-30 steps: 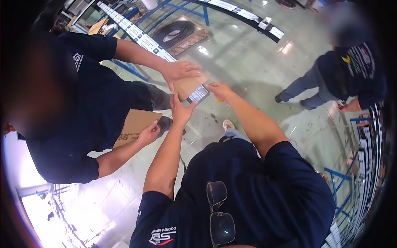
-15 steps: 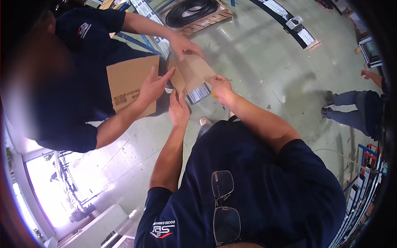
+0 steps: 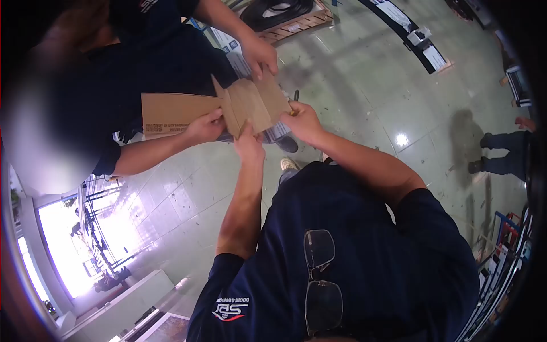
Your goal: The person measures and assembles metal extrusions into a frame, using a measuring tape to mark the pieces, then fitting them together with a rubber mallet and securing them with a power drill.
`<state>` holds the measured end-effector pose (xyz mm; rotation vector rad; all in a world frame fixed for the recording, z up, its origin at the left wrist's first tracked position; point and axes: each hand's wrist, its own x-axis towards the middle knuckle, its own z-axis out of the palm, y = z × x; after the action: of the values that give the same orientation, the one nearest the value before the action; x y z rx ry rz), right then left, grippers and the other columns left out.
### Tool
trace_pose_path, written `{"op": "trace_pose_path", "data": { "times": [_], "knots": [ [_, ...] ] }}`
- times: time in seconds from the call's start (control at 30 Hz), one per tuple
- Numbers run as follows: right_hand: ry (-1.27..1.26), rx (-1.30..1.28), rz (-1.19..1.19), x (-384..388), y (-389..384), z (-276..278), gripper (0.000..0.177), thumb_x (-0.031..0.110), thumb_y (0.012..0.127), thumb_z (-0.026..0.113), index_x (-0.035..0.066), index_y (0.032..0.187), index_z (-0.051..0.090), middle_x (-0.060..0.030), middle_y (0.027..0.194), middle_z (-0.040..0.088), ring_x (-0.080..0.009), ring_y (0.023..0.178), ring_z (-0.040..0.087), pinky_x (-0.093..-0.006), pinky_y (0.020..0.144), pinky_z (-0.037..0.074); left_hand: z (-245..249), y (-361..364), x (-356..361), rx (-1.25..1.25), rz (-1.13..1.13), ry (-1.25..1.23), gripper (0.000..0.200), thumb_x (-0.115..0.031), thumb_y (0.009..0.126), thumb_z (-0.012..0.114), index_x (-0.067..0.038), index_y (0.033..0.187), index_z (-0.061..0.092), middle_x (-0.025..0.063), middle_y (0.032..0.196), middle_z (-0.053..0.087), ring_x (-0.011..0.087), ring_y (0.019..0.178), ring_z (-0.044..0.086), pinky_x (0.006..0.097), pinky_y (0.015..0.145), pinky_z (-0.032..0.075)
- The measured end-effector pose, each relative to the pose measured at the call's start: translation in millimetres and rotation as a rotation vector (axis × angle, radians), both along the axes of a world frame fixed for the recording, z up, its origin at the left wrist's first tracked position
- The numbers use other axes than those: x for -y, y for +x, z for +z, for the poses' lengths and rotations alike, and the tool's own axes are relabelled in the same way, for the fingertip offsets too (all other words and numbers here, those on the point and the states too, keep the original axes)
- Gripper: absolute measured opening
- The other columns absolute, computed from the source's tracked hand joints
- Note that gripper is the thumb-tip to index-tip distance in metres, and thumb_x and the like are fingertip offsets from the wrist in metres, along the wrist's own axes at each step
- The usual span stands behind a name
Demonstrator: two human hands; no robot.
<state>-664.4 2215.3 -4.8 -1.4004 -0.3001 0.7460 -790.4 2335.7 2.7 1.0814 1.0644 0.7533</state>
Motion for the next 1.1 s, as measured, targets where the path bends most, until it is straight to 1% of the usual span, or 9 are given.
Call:
{"op": "trace_pose_path", "data": {
  "times": [0.1,0.17,0.2,0.33,0.5,0.67,0.9,0.97,1.1],
  "knots": [
    [-0.119,0.275,0.107,5.4,-10.3,10.3,0.016,0.014,0.079,0.072,-0.001,0.081,0.064,-0.0107,0.077,0.062,-0.0223,0.070,0.059,-0.0357,0.065,0.048,-5.6,-3.2,9.0,-0.068,0.120,0.023,0.037,-0.005,0.090,0.068,-0.001,0.125,0.056,0.0070,0.107,0.068,0.0140,0.086,0.065,0.0305,0.072,0.055],
    [-0.005,0.344,0.077,0.6,-18.4,20.9,0.018,0.015,0.078,0.071,-0.001,0.080,0.062,-0.0147,0.079,0.058,-0.0289,0.076,0.058,-0.0384,0.069,0.048,-15.3,-12.1,11.2,-0.098,-0.024,0.382,0.044,0.001,0.086,0.068,0.001,0.129,0.056,0.0082,0.113,0.068,0.0151,0.100,0.066,0.0303,0.086,0.054],
    [0.033,0.355,0.089,-4.6,-22.8,15.3,0.019,0.015,0.079,0.070,-0.002,0.081,0.061,-0.0149,0.079,0.057,-0.0285,0.079,0.058,-0.0382,0.069,0.048,-14.2,-17.3,10.8,-0.188,-0.049,0.319,0.059,0.006,0.081,0.067,0.002,0.138,0.051,0.0147,0.125,0.065,0.0245,0.115,0.064,0.0338,0.099,0.049],
    [-0.015,0.304,0.144,-10.3,-27.3,13.7,0.016,0.014,0.082,0.069,0.000,0.085,0.063,-0.0098,0.080,0.059,-0.0207,0.075,0.057,-0.0351,0.068,0.047,5.5,-25.8,21.4,-0.495,-0.156,0.712,0.089,0.009,0.077,0.064,-0.005,0.156,0.027,0.0227,0.146,0.049,0.0420,0.130,0.051,0.0423,0.108,0.042],
    [0.089,-0.130,0.289,-2.0,-11.7,17.9,0.020,0.022,0.096,0.066,0.003,0.102,0.068,0.0030,0.086,0.061,-0.0049,0.076,0.050,-0.0257,0.068,0.046,39.2,-20.2,20.9,-0.558,-0.303,0.842,0.090,0.016,0.078,0.055,-0.008,0.158,0.023,0.0254,0.138,0.053,0.0457,0.127,0.050,0.0483,0.102,0.045],
    [-0.069,-0.194,0.576,22.7,30.1,29.7,0.034,0.033,0.097,0.068,0.003,0.114,0.068,0.0001,0.092,0.066,-0.0080,0.081,0.058,-0.0256,0.074,0.049,35.8,-12.6,10.3,-0.585,-0.463,1.003,0.088,0.018,0.079,0.053,-0.007,0.158,0.023,0.0323,0.144,0.038,0.0516,0.134,0.039,0.0493,0.107,0.040],
    [-0.149,-0.159,0.285,4.1,40.9,13.1,0.029,0.034,0.094,0.070,0.007,0.104,0.071,0.0028,0.084,0.063,-0.0069,0.073,0.054,-0.0257,0.065,0.045,41.4,-4.9,24.1,-0.563,-0.531,0.837,0.081,0.009,0.084,0.060,-0.007,0.156,0.030,0.0270,0.152,0.023,0.0445,0.140,0.033,0.0443,0.112,0.037],
    [-0.122,-0.188,0.292,2.0,45.4,12.1,0.028,0.031,0.094,0.069,0.006,0.108,0.071,0.0017,0.087,0.066,-0.0067,0.073,0.055,-0.0260,0.065,0.045,45.7,-11.7,10.9,-0.328,-0.630,0.394,0.073,-0.003,0.090,0.065,-0.005,0.155,0.033,0.0221,0.151,0.029,0.0340,0.139,0.038,0.0398,0.112,0.037],
    [-0.130,-0.254,0.230,-9.7,35.1,18.2,0.030,0.027,0.095,0.068,0.001,0.110,0.070,-0.0032,0.095,0.070,-0.0105,0.084,0.062,-0.0278,0.075,0.050,4.3,3.9,-2.8,-0.316,-0.400,0.328,0.065,-0.012,0.094,0.065,-0.002,0.152,0.037,0.0181,0.147,0.039,0.0255,0.134,0.044,0.0360,0.111,0.037]
  ]
}}
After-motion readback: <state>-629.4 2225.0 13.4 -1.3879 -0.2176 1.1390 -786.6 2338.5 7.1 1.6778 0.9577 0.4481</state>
